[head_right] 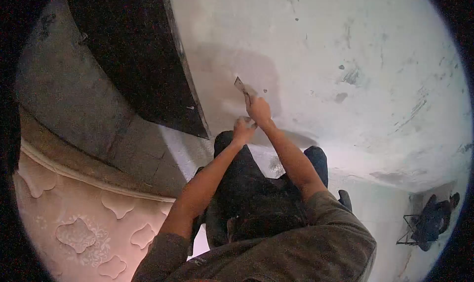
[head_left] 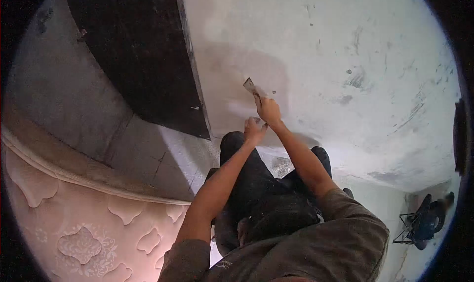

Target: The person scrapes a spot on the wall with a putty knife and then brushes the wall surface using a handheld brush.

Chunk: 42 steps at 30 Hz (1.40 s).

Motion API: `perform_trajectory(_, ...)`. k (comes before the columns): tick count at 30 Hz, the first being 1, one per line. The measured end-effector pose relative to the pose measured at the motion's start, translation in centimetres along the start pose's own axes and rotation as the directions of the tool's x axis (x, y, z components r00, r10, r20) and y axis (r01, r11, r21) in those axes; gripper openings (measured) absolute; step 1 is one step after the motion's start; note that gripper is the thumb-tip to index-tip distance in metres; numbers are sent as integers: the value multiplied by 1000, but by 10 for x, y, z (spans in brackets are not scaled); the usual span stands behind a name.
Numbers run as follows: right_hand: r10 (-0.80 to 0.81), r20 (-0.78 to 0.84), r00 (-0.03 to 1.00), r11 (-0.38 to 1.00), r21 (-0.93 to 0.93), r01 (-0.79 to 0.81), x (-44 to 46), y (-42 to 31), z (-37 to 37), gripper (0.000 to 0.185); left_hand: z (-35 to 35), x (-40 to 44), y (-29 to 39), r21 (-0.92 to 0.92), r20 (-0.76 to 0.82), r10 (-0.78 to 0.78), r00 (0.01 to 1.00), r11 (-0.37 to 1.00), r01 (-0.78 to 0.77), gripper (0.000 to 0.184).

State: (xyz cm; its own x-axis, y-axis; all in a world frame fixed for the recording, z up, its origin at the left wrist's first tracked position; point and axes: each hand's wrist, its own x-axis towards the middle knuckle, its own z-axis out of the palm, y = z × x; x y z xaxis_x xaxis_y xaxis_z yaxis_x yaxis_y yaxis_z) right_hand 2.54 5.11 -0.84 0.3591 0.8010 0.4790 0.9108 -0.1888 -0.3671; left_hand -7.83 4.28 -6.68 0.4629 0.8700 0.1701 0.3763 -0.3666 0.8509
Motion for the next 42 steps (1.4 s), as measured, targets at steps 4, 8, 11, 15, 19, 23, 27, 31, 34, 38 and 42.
perform_trajectory(4,49,70,996,999,19,-50,-11,-1,-12,30,1,4,-4,-50,22,-60,998,997,61,44)
perform_trajectory(8,106,54,993,993,47,-108,-20,13,-18,30,4,1,-4,-67,15,-87,996,994,88,43)
perform_trajectory(11,116,43,992,992,52,-118,-22,16,-21,29,4,0,0,-19,20,-97,995,995,97,43)
perform_trajectory(15,126,27,992,991,45,-127,-14,7,-26,33,1,-2,2,-55,-5,-89,996,995,88,42)
perform_trajectory(19,100,33,994,995,9,-100,-2,-5,-15,37,-1,-4,5,-48,-8,-89,996,995,89,41)
perform_trajectory(23,159,49,986,987,-19,-158,3,-9,-2,37,5,2,-7,-48,2,-39,999,998,39,41)
perform_trajectory(27,118,42,992,993,20,-119,-2,-3,-8,36,1,1,-4,-19,7,-33,999,999,33,41)
perform_trajectory(31,133,33,991,991,24,-134,-10,-2,-20,36,4,-1,-6,-61,-24,-47,999,997,46,42)
perform_trajectory(34,150,35,988,988,15,-151,-6,-1,-19,36,2,-2,-1,-74,-8,-54,998,996,53,42)
perform_trajectory(38,121,45,992,992,41,-123,11,-7,-4,35,0,0,1,-28,32,-49,998,998,50,42)
perform_trajectory(42,129,60,990,990,52,-132,4,-4,1,34,-2,0,5,-39,16,-76,997,996,76,41)
